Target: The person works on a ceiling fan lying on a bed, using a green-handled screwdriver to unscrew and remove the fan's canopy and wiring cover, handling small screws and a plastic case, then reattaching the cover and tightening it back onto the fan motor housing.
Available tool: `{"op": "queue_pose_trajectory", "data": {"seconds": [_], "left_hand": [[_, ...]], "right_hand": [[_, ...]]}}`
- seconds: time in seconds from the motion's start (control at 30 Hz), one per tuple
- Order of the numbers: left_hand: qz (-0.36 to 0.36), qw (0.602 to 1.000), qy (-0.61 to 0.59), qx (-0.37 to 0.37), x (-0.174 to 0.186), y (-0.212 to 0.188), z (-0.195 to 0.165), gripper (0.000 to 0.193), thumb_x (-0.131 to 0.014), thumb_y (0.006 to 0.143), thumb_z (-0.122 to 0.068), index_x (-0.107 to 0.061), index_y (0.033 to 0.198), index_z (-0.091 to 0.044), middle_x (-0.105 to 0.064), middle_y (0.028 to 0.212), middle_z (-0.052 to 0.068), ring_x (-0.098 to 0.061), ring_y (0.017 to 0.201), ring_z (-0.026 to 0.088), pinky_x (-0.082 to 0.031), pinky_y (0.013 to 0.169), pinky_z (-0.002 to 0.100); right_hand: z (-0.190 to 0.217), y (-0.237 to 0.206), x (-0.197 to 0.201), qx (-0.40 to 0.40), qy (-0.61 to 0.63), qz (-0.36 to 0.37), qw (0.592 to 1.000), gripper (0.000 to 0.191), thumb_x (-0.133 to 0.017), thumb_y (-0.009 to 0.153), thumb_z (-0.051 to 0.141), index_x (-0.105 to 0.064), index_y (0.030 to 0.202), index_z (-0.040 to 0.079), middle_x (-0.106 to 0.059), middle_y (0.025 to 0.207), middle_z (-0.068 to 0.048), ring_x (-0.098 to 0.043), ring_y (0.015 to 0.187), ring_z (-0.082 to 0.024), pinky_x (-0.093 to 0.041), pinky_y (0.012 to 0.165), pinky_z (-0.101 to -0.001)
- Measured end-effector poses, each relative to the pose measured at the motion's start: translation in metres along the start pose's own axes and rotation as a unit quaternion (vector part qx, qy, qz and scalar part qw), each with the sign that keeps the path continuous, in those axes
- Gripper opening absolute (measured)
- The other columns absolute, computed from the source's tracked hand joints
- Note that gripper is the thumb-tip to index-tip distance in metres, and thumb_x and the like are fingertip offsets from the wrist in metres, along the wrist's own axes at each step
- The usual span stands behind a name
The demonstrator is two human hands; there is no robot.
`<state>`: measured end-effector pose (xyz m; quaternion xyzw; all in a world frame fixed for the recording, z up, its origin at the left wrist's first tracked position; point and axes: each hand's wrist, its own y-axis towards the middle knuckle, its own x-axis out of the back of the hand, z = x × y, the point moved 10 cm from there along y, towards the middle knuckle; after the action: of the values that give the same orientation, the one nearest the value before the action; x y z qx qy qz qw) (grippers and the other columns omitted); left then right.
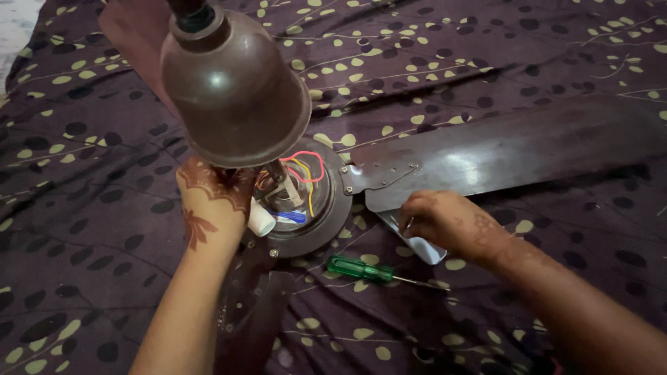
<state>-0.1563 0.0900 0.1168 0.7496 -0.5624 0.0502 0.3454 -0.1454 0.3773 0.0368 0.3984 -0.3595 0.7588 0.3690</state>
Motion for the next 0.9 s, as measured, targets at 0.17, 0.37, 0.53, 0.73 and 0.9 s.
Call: {"op": "queue_pose_trajectory", "data": {"seconds": [0.17, 0.37, 0.53, 0.73, 0.9], "left_hand": [[-0.008, 0.999, -0.034, -0.026, -0.001, -0.001, -0.006, 0.015, -0.074, 0.094, -0.007, -0.07, 0.102, 0.004, -0.075, 0.084, 0.016, -0.075, 0.077, 0.019, -0.053, 0.063, 0.033], [0.004, 0.999, -0.051, -0.014, -0.004, 0.0, -0.003, 0.014, -0.07, 0.09, -0.003, -0.069, 0.102, 0.004, -0.075, 0.084, 0.014, -0.073, 0.076, 0.018, -0.054, 0.064, 0.032], [0.013, 1.0, -0.006, -0.003, -0.006, 0.001, 0.0, 0.009, -0.07, 0.091, -0.001, -0.071, 0.099, 0.004, -0.073, 0.079, 0.015, -0.073, 0.07, 0.019, -0.052, 0.061, 0.034], [0.027, 0.999, -0.026, -0.003, -0.007, 0.0, -0.004, 0.008, -0.067, 0.091, 0.0, -0.069, 0.099, 0.003, -0.074, 0.081, 0.015, -0.074, 0.073, 0.02, -0.054, 0.063, 0.034], [0.024, 0.999, -0.038, 0.013, -0.006, 0.0, -0.006, 0.01, -0.067, 0.091, 0.0, -0.069, 0.1, 0.003, -0.075, 0.083, 0.015, -0.076, 0.074, 0.02, -0.055, 0.064, 0.034]], "right_hand": [[0.019, 0.009, 0.013, -0.005, 0.207, -0.044, 0.977, 0.011, -0.073, 0.084, 0.009, -0.076, 0.095, 0.008, -0.08, 0.089, -0.002, -0.08, 0.085, -0.01, -0.059, 0.08, -0.0282], [0.052, 0.035, 0.0, -0.008, 0.409, -0.092, 0.908, 0.009, -0.077, 0.086, 0.004, -0.078, 0.095, 0.003, -0.078, 0.088, -0.008, -0.066, 0.074, -0.015, -0.056, 0.068, -0.0329], [0.067, 0.043, 0.009, 0.044, 0.356, -0.184, 0.915, 0.015, -0.082, 0.082, 0.006, -0.08, 0.097, 0.006, -0.08, 0.095, -0.002, -0.073, 0.089, -0.01, -0.058, 0.083, -0.0282], [0.077, 0.056, -0.001, 0.078, 0.438, -0.194, 0.875, 0.013, -0.078, 0.084, 0.004, -0.079, 0.097, 0.004, -0.08, 0.103, -0.002, -0.072, 0.095, -0.008, -0.058, 0.089, -0.0271], [0.08, 0.056, -0.003, 0.052, 0.42, -0.204, 0.883, 0.015, -0.08, 0.082, 0.004, -0.079, 0.097, 0.005, -0.081, 0.096, -0.003, -0.071, 0.088, -0.009, -0.058, 0.084, -0.0269]]}}
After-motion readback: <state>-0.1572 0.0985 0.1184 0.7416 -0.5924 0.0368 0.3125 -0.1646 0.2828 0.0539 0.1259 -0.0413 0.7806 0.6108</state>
